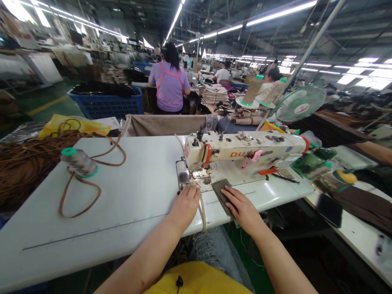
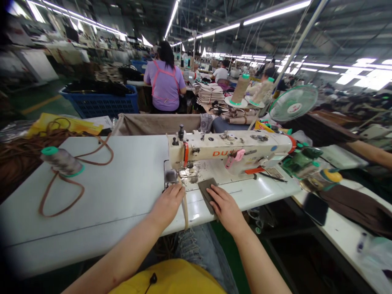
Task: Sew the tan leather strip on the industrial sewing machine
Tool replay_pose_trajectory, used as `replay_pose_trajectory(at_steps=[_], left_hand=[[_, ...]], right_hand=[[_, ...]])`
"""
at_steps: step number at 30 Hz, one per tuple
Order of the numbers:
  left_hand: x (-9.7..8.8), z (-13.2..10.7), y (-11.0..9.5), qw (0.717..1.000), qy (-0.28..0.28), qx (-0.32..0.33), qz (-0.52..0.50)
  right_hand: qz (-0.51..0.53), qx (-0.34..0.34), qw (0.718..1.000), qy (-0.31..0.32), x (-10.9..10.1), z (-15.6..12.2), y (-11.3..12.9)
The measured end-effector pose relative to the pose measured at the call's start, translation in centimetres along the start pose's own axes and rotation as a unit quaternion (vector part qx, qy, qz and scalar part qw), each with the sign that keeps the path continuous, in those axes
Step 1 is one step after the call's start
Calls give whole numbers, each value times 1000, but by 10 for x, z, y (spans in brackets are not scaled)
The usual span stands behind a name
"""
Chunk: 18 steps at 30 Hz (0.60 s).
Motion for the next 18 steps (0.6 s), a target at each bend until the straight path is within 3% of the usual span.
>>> replay_pose_trajectory(at_steps=[4, 7, 13, 18], left_hand=[[-2, 2, 0, 1000, -28, 7, 8], [-3, 2, -1, 999, -31, 8, 11], [-1, 0, 0, 1000, 1, -4, 20], [2, -1, 2, 1000, 6, 9, 29]], right_hand=[[-66, 33, 996, -51, 20, 25, -21], [-83, 50, 994, -53, 38, 59, -34], [-58, 27, 998, 0, 75, 133, -39], [-45, 7, 997, 57, 90, 165, -29]])
Point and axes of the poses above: each hand's wrist, its own z-axis towards the middle knuckle, its own x-axis out of the palm, y = z × x, the point moved 2 cm from there along z, towards the middle knuckle, and after that the axes turned 12 degrees about -y, right-handed, at the moved point
